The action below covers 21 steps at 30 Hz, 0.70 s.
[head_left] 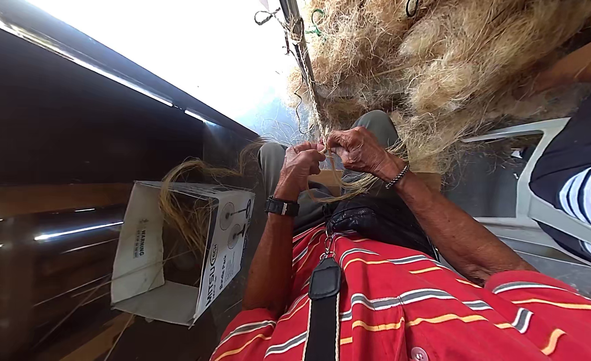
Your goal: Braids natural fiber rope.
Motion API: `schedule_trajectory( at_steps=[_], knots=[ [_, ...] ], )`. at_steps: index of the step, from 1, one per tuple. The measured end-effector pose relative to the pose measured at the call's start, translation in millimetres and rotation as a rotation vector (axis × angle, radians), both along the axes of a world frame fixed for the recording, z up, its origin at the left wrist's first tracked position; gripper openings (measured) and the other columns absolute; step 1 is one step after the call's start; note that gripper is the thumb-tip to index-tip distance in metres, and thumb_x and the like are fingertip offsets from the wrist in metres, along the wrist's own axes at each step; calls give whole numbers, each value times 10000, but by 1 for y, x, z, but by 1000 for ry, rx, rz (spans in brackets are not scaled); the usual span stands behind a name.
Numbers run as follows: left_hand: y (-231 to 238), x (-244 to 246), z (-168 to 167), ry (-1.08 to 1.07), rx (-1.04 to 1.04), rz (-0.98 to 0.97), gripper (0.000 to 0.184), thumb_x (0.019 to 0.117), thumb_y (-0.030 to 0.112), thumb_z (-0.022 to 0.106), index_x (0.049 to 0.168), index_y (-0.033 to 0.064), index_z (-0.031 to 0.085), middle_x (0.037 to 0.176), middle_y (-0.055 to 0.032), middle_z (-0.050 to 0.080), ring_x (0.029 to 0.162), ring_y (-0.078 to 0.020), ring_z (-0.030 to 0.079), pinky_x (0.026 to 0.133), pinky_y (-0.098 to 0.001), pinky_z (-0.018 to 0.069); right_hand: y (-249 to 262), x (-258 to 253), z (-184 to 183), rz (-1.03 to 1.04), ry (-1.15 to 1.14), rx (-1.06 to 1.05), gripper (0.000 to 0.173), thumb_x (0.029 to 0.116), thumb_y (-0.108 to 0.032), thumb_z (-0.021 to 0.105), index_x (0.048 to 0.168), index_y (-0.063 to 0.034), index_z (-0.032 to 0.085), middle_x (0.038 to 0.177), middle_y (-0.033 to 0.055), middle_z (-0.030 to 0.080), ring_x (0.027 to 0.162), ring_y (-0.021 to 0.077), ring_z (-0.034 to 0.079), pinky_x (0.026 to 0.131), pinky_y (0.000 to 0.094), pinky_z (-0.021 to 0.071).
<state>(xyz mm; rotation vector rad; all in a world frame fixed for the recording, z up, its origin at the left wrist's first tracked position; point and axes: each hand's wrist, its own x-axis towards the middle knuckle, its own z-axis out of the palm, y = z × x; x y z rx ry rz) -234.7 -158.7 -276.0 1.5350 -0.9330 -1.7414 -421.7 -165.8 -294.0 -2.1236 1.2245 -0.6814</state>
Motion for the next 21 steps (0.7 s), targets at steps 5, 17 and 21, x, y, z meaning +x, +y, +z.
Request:
schedule_trajectory(
  at_steps=[5, 17, 21],
  knots=[
    [-2, -1, 3, -33, 76, -34, 103, 896, -17, 566, 878, 60, 633, 740, -11, 612, 472, -49, 432, 445, -205, 392, 1, 2, -1, -8, -4, -7, 127, 934, -84, 588, 907, -60, 710, 807, 121, 705, 743, 321, 695, 639, 548, 520],
    [13, 8, -5, 444, 151, 53, 200, 981, 111, 488, 897, 94, 669, 894, -36, 693, 509, -22, 455, 462, -173, 381, 1, -1, -5, -16, -15, -7, 120, 940, -93, 593, 885, -58, 694, 772, 116, 685, 713, 311, 680, 618, 542, 506],
    [16, 12, -16, 617, 120, 1, 216, 1015, 104, 453, 881, 144, 617, 767, 26, 598, 477, 2, 404, 422, -135, 336, 2, -3, -5, -14, -19, -4, 127, 942, -87, 585, 887, -52, 694, 779, 123, 687, 722, 316, 681, 628, 546, 505]
  ],
)
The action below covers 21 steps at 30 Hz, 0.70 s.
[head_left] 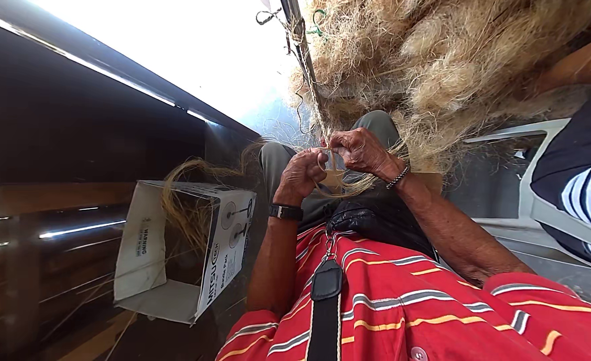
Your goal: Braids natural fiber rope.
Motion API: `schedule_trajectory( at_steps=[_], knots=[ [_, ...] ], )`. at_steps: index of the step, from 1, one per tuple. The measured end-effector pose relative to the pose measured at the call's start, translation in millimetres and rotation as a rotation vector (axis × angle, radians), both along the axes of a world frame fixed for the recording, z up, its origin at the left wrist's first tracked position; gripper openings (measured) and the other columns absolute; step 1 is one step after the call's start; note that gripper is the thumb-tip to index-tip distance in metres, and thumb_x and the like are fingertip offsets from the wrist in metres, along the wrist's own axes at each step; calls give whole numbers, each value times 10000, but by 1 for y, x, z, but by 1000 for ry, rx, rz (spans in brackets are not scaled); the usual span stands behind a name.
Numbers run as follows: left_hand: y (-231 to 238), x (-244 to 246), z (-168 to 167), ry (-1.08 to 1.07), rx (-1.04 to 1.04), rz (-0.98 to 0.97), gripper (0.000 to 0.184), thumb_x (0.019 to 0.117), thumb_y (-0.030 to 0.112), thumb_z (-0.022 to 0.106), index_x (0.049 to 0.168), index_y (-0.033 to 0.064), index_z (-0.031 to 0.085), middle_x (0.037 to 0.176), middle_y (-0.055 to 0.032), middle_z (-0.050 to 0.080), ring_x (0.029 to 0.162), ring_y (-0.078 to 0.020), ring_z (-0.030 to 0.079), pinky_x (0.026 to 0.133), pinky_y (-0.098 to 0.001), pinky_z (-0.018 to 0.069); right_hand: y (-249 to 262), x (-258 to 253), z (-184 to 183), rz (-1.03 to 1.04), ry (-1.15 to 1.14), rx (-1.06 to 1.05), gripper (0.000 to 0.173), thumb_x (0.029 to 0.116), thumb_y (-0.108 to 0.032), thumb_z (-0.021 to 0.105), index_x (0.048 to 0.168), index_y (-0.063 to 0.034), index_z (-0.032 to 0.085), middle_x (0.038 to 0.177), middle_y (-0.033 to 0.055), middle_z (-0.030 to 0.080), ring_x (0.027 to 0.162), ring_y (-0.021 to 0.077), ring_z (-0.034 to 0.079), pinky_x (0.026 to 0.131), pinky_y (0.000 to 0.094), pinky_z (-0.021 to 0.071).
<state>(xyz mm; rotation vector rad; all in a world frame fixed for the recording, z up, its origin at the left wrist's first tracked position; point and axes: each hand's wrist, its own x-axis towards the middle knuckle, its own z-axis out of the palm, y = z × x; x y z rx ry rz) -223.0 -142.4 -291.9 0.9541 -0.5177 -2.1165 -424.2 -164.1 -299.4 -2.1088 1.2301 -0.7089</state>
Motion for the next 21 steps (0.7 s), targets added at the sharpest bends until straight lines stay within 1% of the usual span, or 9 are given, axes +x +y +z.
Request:
schedule_trajectory(
  at_steps=[3, 6, 8, 11, 13, 15, 18, 19, 21],
  knots=[
    [9, 3, -3, -46, -40, -68, 163, 1063, 216, 475, 932, 192, 568, 696, 64, 489, 448, 3, 349, 398, -133, 303, 2, -1, -2, -18, -1, 9, 126, 940, -81, 583, 899, -55, 699, 792, 121, 693, 731, 311, 683, 636, 544, 511],
    [15, 1, 1, -156, -57, -112, 218, 1050, 322, 533, 1031, 156, 673, 602, 87, 427, 401, 4, 300, 368, -140, 280, 4, 0, -6, -45, -5, 6, 121, 935, -86, 583, 903, -58, 695, 764, 117, 682, 703, 311, 677, 612, 540, 506],
    [17, -3, 2, -204, -58, -119, 247, 1039, 309, 560, 1041, 116, 714, 543, 96, 365, 380, 0, 271, 357, -149, 255, 6, 1, -6, -55, -10, 7, 117, 927, -89, 583, 893, -60, 690, 743, 113, 672, 686, 308, 672, 598, 536, 502],
    [18, -8, 4, -238, -45, -119, 217, 1030, 249, 571, 1011, 98, 726, 506, 103, 302, 368, 1, 237, 348, -158, 218, 6, 1, -6, -52, -13, 13, 117, 928, -98, 579, 879, -58, 677, 730, 115, 659, 681, 311, 665, 591, 533, 491],
    [18, -3, 6, -204, -40, -174, 222, 1047, 226, 528, 941, 95, 672, 498, 100, 312, 366, 1, 269, 352, -155, 256, 5, 0, -6, -51, -12, 9, 126, 932, -90, 575, 896, -51, 689, 751, 122, 673, 695, 318, 674, 601, 541, 502],
    [19, 16, 3, -159, -63, -254, 278, 1068, 294, 491, 879, 133, 614, 503, 101, 347, 382, -3, 325, 381, -160, 321, 4, -2, -6, -50, -18, 28, 122, 936, -86, 577, 901, -50, 688, 763, 122, 675, 706, 317, 673, 614, 544, 502],
    [22, 59, -5, -201, -89, -272, 312, 1069, 353, 461, 856, 163, 587, 531, 102, 386, 421, -19, 386, 441, -184, 394, 4, -5, -10, -56, -65, 44, 140, 935, -79, 572, 900, -51, 705, 784, 111, 688, 716, 294, 676, 631, 539, 510],
    [23, 75, -9, -239, -96, -246, 296, 1065, 341, 471, 850, 175, 588, 557, 103, 422, 453, -20, 423, 477, -190, 429, 4, -5, -11, -58, -73, 40, 134, 935, -80, 570, 886, -50, 691, 765, 109, 674, 697, 292, 664, 616, 534, 499],
    [26, 103, -19, -377, -122, -157, 252, 1040, 277, 504, 835, 185, 617, 636, 92, 528, 564, -37, 531, 612, -230, 523, 3, -5, -11, -55, -66, 36, 133, 937, -85, 575, 884, -53, 692, 760, 108, 674, 692, 291, 665, 612, 533, 499]
  ],
)
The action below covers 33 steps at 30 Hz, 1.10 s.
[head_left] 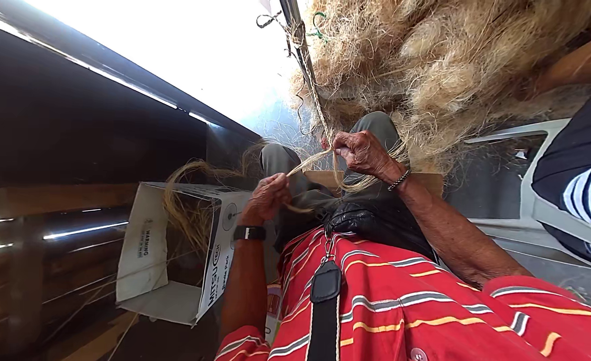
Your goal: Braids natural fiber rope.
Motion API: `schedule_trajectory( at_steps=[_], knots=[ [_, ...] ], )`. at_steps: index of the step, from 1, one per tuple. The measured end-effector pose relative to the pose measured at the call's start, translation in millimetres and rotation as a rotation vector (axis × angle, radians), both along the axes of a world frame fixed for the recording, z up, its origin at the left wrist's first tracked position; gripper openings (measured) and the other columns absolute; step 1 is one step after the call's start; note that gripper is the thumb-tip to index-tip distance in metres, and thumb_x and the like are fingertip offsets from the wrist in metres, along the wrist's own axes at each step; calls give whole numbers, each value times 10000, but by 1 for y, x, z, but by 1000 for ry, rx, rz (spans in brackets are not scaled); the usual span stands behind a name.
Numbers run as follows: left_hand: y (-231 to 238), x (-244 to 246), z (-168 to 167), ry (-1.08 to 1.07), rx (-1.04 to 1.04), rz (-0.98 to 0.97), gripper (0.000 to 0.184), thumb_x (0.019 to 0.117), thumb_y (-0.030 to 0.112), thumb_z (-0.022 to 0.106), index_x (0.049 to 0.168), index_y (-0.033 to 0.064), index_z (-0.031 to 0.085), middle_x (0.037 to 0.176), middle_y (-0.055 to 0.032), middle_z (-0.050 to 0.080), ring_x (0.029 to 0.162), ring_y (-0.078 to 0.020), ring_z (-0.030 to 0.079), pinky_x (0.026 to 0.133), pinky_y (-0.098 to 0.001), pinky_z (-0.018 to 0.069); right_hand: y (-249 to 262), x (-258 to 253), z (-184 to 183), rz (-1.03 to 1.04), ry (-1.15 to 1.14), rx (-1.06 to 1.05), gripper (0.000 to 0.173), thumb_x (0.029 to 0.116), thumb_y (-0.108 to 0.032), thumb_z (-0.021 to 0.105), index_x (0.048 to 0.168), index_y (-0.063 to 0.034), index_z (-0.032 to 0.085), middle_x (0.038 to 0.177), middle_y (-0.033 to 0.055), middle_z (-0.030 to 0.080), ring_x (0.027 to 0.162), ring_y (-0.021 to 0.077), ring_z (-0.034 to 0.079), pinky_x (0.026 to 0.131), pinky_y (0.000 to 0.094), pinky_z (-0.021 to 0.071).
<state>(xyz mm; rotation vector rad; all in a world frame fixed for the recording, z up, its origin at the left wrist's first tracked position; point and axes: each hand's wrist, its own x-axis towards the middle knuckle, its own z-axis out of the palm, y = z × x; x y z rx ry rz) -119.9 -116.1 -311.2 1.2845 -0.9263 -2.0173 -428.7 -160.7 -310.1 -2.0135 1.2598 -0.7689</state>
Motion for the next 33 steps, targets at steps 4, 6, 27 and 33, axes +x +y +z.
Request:
schedule_trajectory(
  at_steps=[4, 6, 27, 33],
  knots=[
    [7, 20, 1, -466, -125, 137, 214, 1071, 198, 532, 1042, 65, 697, 919, -17, 718, 828, -101, 674, 785, -297, 576, 0, 2, 3, 8, 23, -13, 128, 936, -76, 583, 899, -48, 703, 783, 121, 689, 712, 309, 679, 626, 547, 511],
    [7, 8, 20, -746, -245, 122, 384, 1051, 365, 566, 1252, 54, 670, 1156, -106, 702, 1045, -207, 662, 913, -450, 539, 0, 2, 3, 12, 35, -25, 127, 928, -72, 580, 892, -46, 699, 777, 124, 686, 708, 313, 678, 619, 544, 509],
    [-8, -106, 22, -601, -888, 36, 146, 1003, 76, 620, 1086, 31, 730, 982, -95, 699, 788, -149, 655, 695, -311, 559, 2, 9, 9, -5, -446, 267, 141, 960, 9, 583, 906, -15, 712, 770, 26, 702, 684, 67, 650, 690, 256, 556],
    [-5, -109, -8, -306, -667, 156, 151, 1035, 151, 563, 1084, 104, 698, 822, -2, 607, 529, -44, 460, 468, -189, 416, 5, 12, 13, -28, -578, 352, 129, 965, 45, 581, 922, 24, 701, 747, 46, 708, 666, 72, 654, 677, 239, 557]
  ],
)
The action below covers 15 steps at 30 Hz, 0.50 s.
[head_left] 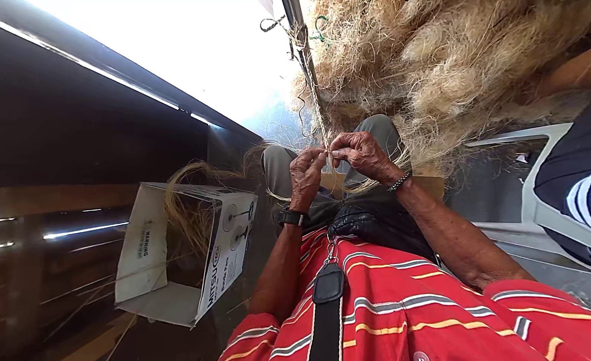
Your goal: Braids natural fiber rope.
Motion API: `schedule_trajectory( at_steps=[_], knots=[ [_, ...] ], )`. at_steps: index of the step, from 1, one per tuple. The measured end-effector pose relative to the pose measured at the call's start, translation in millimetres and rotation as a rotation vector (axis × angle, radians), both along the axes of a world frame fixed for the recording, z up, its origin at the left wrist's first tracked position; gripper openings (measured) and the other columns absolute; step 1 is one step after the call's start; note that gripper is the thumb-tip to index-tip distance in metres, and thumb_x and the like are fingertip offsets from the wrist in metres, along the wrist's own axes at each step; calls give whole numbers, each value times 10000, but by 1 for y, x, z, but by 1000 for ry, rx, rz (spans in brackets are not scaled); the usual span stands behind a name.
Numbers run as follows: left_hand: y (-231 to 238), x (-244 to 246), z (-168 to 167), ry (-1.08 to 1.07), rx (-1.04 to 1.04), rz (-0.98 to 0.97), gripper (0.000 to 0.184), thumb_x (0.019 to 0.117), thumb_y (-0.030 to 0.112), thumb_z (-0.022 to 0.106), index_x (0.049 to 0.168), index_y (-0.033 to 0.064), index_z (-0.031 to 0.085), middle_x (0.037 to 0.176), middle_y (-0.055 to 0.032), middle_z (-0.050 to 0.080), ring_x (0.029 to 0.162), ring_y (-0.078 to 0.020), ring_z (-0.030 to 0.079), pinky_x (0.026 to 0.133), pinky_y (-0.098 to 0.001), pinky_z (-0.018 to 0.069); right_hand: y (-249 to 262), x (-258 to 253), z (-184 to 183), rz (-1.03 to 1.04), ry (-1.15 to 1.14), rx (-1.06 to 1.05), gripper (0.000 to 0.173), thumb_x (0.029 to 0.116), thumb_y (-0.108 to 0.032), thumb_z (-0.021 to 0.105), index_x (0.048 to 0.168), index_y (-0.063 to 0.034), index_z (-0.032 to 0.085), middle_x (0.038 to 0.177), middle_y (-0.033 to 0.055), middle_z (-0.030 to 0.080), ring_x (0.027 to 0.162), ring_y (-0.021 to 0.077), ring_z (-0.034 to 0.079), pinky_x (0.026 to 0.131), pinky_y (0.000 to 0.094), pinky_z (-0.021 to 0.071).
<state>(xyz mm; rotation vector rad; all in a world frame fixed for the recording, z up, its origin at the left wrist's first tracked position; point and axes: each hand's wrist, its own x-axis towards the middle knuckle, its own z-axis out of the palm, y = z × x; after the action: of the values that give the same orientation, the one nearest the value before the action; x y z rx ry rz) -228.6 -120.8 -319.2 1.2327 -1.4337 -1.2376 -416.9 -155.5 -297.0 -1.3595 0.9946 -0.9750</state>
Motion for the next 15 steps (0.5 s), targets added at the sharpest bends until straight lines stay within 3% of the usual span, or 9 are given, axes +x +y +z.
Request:
schedule_trajectory(
  at_steps=[3, 6, 15],
  knots=[
    [3, -4, -2, 198, 136, 29, 138, 1040, 218, 569, 1067, 173, 696, 677, 27, 530, 426, -30, 345, 381, -172, 323, 2, 2, 0, -17, -41, 56, 124, 969, 32, 588, 926, 12, 702, 733, 23, 702, 596, 37, 587, 562, 200, 473],
    [6, -4, -5, 324, 213, 26, 123, 1035, 228, 578, 1062, 197, 693, 659, 38, 514, 415, -19, 324, 375, -159, 303, 3, 4, -1, -30, -93, 111, 117, 969, 23, 591, 927, 4, 700, 706, 13, 693, 511, 22, 514, 460, 188, 388],
    [5, -3, 5, 398, 244, 40, 109, 1001, 215, 604, 981, 168, 701, 512, 63, 377, 366, -13, 289, 348, -165, 274, 3, 6, -2, -25, -122, 133, 123, 975, 25, 584, 922, 1, 693, 699, 10, 689, 490, 16, 492, 444, 184, 368]
  ],
)
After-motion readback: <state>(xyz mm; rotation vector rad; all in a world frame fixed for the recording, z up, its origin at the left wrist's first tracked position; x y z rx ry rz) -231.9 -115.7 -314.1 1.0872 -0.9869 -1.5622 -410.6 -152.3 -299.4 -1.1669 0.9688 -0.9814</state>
